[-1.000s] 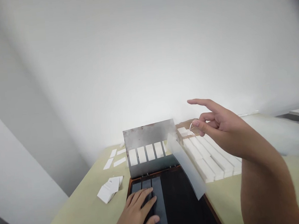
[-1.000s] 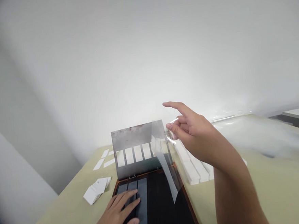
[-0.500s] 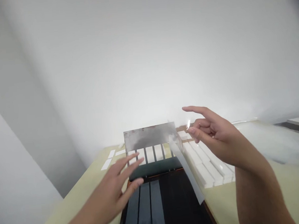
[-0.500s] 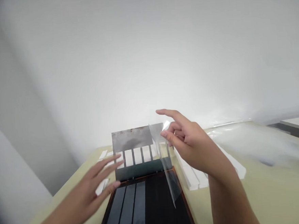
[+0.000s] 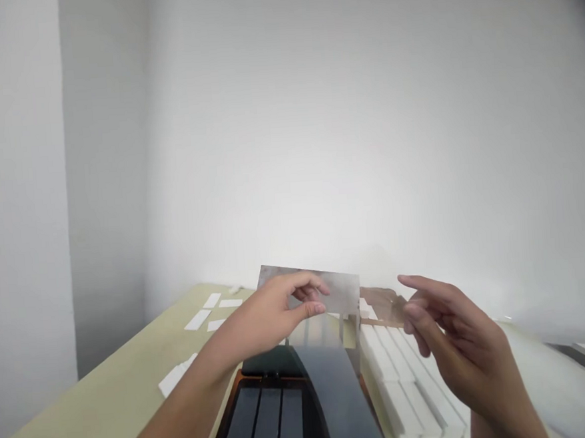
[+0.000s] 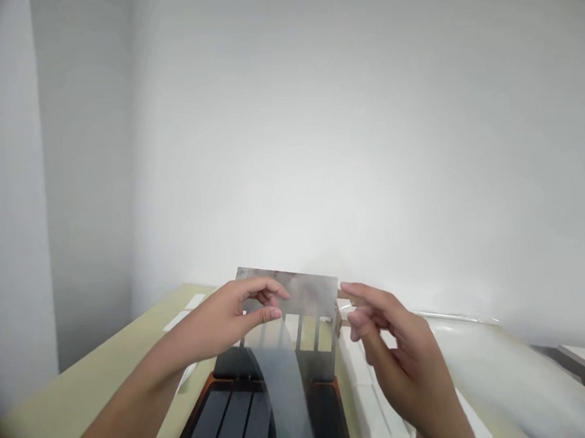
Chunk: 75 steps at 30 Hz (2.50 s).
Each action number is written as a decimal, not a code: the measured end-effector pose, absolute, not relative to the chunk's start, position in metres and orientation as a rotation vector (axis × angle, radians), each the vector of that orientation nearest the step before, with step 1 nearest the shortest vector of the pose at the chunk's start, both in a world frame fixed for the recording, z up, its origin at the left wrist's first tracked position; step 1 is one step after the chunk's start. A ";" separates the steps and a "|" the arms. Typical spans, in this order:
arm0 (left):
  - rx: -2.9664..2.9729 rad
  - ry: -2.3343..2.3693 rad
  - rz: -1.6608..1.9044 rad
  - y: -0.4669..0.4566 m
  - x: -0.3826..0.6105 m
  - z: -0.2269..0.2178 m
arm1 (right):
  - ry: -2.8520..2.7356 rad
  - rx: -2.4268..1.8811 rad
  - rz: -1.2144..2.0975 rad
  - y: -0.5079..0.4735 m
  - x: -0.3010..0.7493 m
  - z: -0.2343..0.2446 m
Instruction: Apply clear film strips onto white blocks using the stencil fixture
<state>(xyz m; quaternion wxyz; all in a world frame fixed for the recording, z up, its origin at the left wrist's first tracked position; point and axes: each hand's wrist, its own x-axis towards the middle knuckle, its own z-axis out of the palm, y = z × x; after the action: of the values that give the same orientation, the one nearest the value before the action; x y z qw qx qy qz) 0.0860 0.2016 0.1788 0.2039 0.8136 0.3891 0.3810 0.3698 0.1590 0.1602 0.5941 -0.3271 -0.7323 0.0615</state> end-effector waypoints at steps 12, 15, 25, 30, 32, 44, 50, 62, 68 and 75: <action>2.250 1.024 1.141 0.169 0.093 0.189 | -1.869 -0.887 -0.485 0.163 0.364 0.164; 2.300 0.978 1.130 0.161 0.101 0.189 | -2.122 -0.859 -0.328 0.156 0.346 0.161; 2.488 0.949 1.192 0.156 0.098 0.183 | -1.986 -0.838 0.188 0.156 0.334 0.156; 2.619 0.855 1.234 0.158 0.097 0.181 | -2.022 -0.863 0.379 0.157 0.334 0.158; 2.653 0.846 1.243 0.159 0.097 0.181 | -2.045 -0.826 0.485 0.158 0.335 0.160; 2.657 0.874 1.194 0.162 0.100 0.182 | -2.001 -0.841 0.461 0.155 0.334 0.164; 2.643 0.877 1.172 0.162 0.099 0.182 | -2.001 -0.822 0.566 0.154 0.333 0.165; 2.681 0.855 1.214 0.164 0.099 0.184 | -1.996 -0.810 0.540 0.155 0.333 0.165; 2.701 0.804 1.224 0.162 0.101 0.184 | -1.996 -0.814 0.509 0.155 0.334 0.166; 2.720 0.703 1.233 0.163 0.101 0.183 | -1.999 -0.817 0.541 0.155 0.335 0.168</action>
<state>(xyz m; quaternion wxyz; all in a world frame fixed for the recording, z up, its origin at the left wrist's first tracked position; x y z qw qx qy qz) 0.1006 0.1628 0.1834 0.0369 0.8860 0.2291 0.4015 0.3348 0.1550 0.1679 0.4418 -0.3291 -0.8056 0.2180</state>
